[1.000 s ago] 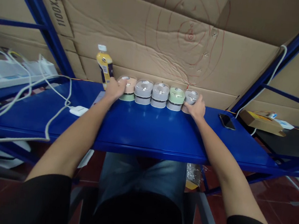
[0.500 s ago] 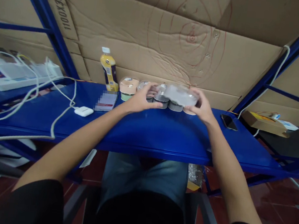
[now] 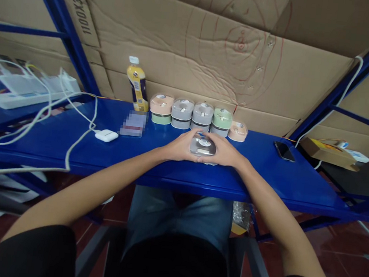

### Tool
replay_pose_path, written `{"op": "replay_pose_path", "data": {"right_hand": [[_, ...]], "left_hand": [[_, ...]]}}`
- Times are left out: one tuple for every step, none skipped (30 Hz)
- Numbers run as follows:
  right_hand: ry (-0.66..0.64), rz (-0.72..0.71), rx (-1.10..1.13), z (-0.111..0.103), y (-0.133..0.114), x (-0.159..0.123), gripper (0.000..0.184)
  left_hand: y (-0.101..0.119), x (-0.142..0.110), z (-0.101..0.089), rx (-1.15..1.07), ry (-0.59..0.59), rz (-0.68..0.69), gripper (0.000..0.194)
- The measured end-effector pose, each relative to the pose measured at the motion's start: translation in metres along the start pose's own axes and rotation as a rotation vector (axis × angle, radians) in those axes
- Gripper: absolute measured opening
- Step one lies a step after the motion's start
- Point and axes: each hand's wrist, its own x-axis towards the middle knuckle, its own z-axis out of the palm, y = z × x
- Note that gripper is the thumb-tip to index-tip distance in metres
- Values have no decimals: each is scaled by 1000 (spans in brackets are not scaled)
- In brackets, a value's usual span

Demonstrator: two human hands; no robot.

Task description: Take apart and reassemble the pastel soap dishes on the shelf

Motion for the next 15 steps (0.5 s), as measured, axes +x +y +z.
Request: {"op": "replay_pose_path", "data": {"right_hand": [[2, 1, -14, 0, -3, -1, 108], [11, 8, -15, -2, -4, -2, 105], [29, 18, -6, -6, -3, -4, 101], [53, 32, 10, -10, -1, -7, 99], [81, 51, 29, -16, 3, -10, 96], [109, 77, 49, -23, 8, -14, 92], [132, 111, 64, -30, 15, -17, 88], [145, 151, 77, -37, 22, -20, 84], [147, 194, 82, -44, 30, -24, 81], [141, 234, 83, -50, 37, -26, 77], [129, 269, 78, -56, 43, -29, 74], [114, 304, 66, -60, 49, -31, 73], [98, 340, 51, -63, 53, -33, 73], [82, 377, 35, -65, 57, -34, 75], [68, 411, 17, -66, 60, -35, 78]], "left_hand": [[-1, 0, 1, 4, -3, -4, 125], [-1, -1, 1, 10, -5, -9, 129], [-1, -2, 1, 15, -4, -11, 132], [-1, -3, 0, 21, 1, -11, 134], [0, -5, -1, 30, 3, -8, 135], [1, -6, -2, 45, 0, -1, 132], [2, -7, -4, 67, -10, 11, 125], [4, -9, -5, 97, -29, 28, 112], [5, -10, -7, 135, -54, 49, 95], [7, -10, -7, 173, -79, 70, 77], [9, -11, -8, 206, -98, 86, 62], [10, -11, -8, 230, -110, 96, 52], [11, -11, -8, 243, -115, 98, 48], [11, -11, -8, 246, -114, 97, 47], [11, -11, -9, 242, -109, 94, 47]]}}
